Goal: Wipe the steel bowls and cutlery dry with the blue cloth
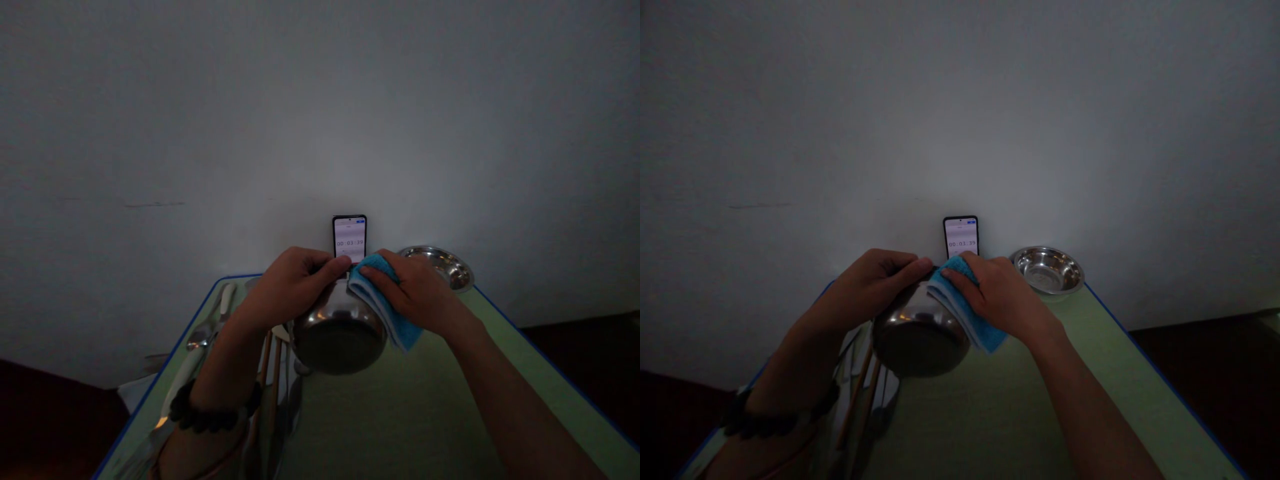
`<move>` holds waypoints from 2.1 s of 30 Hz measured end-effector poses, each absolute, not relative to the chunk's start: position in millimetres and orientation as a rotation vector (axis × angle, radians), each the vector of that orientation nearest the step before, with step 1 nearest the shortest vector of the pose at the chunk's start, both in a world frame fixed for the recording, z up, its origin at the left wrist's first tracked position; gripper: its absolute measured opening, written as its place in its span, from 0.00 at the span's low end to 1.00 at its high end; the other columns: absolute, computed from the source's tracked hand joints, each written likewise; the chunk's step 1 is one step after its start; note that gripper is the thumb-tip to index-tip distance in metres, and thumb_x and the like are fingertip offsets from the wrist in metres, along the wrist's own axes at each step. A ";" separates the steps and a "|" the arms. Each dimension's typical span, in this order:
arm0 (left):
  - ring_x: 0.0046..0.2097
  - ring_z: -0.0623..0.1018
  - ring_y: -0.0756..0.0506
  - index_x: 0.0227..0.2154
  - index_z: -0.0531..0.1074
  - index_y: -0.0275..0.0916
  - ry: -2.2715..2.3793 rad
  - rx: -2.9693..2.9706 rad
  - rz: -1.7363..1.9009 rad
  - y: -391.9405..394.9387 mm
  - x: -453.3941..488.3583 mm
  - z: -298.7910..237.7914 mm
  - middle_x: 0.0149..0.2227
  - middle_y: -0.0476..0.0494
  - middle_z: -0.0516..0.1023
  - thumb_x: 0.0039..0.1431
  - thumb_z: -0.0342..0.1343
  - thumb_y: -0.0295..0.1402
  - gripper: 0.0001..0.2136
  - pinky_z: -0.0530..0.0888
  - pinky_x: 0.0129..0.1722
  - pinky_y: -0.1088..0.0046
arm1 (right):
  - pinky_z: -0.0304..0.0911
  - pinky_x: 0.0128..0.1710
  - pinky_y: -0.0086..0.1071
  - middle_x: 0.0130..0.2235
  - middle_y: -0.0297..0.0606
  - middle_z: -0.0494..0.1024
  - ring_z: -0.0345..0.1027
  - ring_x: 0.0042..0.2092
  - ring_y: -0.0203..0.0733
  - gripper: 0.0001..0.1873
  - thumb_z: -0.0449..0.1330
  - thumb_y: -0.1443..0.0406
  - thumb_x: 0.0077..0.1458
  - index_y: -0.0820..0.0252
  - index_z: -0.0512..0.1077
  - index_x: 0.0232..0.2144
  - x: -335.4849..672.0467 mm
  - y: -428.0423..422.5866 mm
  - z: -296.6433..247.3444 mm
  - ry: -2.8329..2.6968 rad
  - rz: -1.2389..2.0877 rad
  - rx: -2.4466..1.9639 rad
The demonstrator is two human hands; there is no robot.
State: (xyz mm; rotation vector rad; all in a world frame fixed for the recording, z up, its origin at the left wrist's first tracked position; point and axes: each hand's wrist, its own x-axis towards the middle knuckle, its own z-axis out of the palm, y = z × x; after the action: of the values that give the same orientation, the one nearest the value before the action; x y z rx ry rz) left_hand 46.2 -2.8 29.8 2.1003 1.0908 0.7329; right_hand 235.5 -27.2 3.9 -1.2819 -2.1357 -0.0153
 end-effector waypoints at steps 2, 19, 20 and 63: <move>0.19 0.62 0.54 0.17 0.68 0.36 1.093 2.039 0.802 -3.7 46.2 29.8 0.16 0.52 0.63 0.55 0.48 0.45 0.19 0.58 0.17 0.80 | 0.51 0.27 0.30 0.23 0.32 0.70 0.62 0.25 0.36 0.18 0.45 0.52 0.59 0.57 0.64 0.29 234.9 -26.9 4.5 -2.063 -0.006 -1.259; 0.19 0.65 0.55 0.17 0.67 0.36 0.955 1.366 1.146 4.5 43.8 20.2 0.16 0.53 0.66 0.51 0.54 0.40 0.14 0.60 0.17 0.81 | 0.50 0.24 0.28 0.21 0.29 0.65 0.58 0.23 0.32 0.18 0.47 0.54 0.58 0.57 0.61 0.22 249.8 -22.4 9.4 -1.811 0.084 -1.269; 0.18 0.63 0.55 0.16 0.67 0.36 0.963 1.455 1.043 2.7 43.9 21.5 0.16 0.54 0.65 0.51 0.53 0.41 0.15 0.59 0.16 0.81 | 0.51 0.24 0.28 0.21 0.29 0.65 0.58 0.23 0.32 0.18 0.48 0.54 0.58 0.58 0.61 0.22 250.4 -22.9 10.3 -1.864 0.118 -1.258; 0.19 0.64 0.54 0.21 0.67 0.39 0.963 1.396 1.394 3.1 46.3 21.5 0.18 0.54 0.66 0.56 0.49 0.41 0.14 0.61 0.18 0.80 | 0.53 0.24 0.27 0.22 0.28 0.64 0.58 0.25 0.32 0.18 0.48 0.53 0.58 0.57 0.65 0.24 252.7 -20.6 4.9 -1.617 0.345 -1.185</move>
State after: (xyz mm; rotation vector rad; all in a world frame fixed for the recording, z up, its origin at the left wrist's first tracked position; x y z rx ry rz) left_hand 46.3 3.1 21.5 1.3955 0.9630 1.3944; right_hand 252.7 -20.6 4.9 -1.1852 -1.6169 0.3447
